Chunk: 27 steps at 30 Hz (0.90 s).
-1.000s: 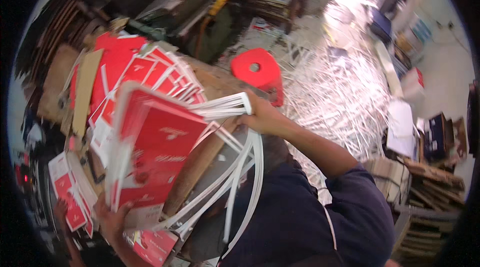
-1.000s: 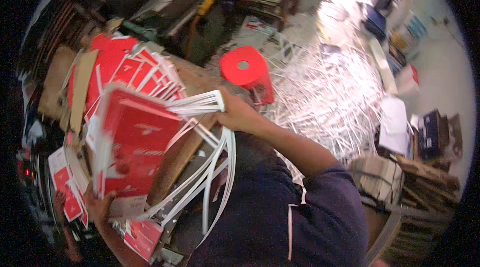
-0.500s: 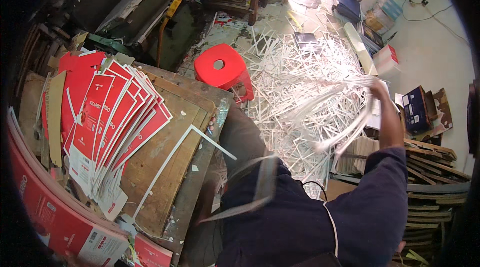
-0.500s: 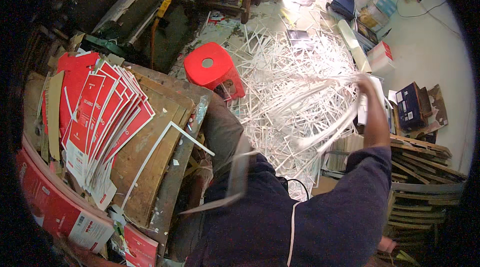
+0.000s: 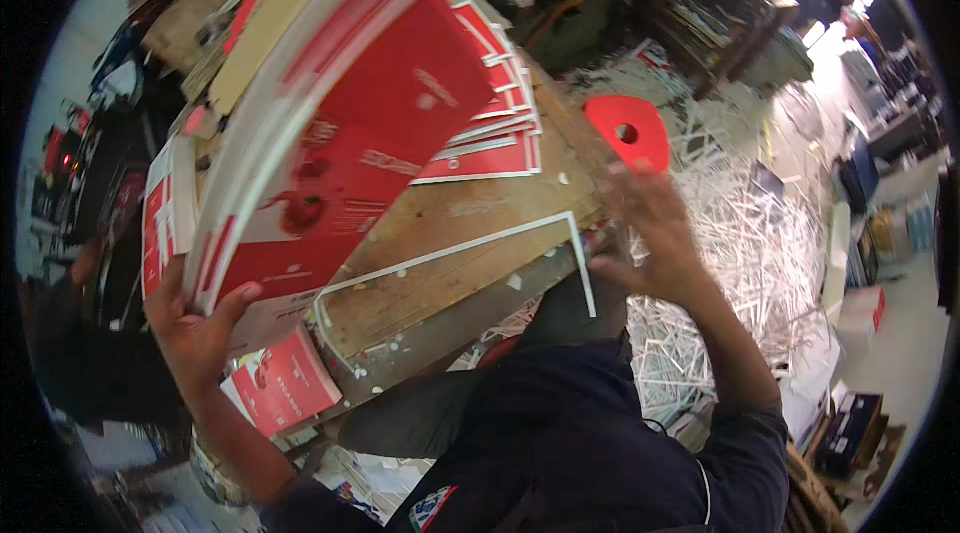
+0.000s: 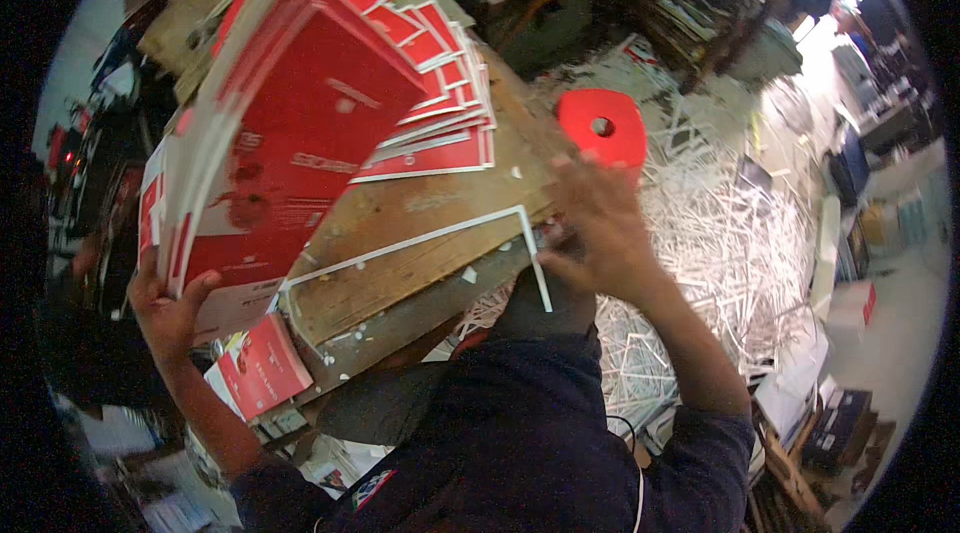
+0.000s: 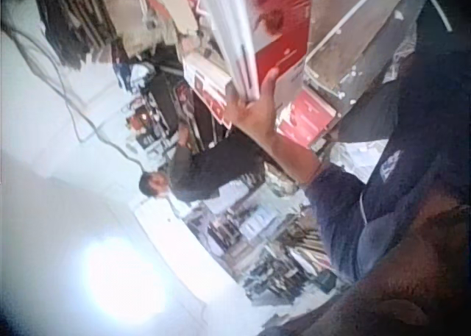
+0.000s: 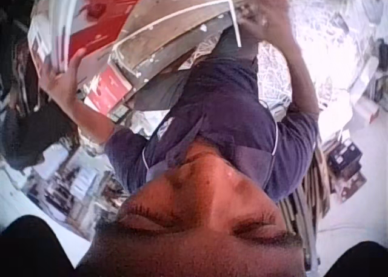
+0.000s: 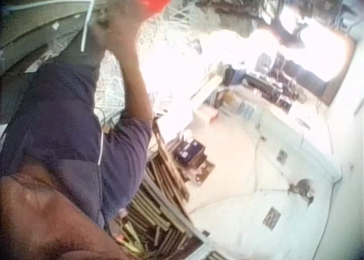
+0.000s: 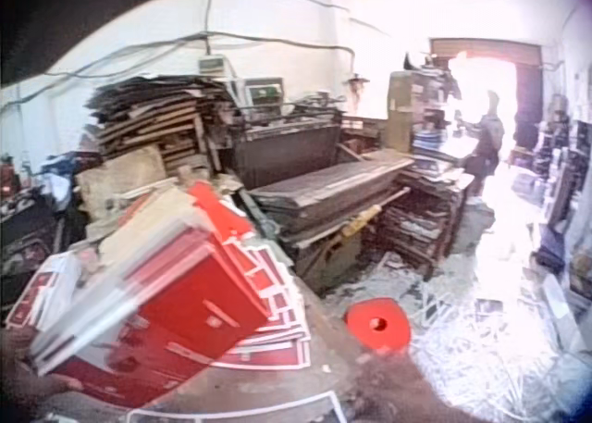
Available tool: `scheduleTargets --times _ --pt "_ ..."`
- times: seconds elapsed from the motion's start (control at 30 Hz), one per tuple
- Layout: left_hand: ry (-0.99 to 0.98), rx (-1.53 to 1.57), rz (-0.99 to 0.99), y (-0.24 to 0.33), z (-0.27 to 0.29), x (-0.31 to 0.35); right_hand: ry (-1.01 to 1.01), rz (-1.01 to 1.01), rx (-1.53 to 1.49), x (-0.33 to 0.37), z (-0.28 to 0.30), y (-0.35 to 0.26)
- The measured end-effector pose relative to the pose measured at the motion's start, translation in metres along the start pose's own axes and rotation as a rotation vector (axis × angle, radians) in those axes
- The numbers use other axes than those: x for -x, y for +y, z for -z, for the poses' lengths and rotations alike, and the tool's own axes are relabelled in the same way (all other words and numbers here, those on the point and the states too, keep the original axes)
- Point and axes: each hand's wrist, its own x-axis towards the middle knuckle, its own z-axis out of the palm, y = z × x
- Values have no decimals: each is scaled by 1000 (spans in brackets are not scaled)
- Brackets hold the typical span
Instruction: The person peels cut waste borders from stacks of printed packaging sheets by hand and aligns the separated sheets on the table.
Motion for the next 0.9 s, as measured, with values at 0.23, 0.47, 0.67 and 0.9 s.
scheduleTargets --times 0.23,0.47,0.67,0.9 --pt "-124 -201 -102 53 -4 -8 -143 50 -85 -22 -63 -21" --pt "-151 -179 -109 36 -19 -10 -122 -30 -339 61 -45 8" --pt "-217 -125 -199 35 -36 -24 -265 -792 573 401 114 229" --pt "-291 -287 -366 47 -54 -37 161 -1086 557 412 166 233"
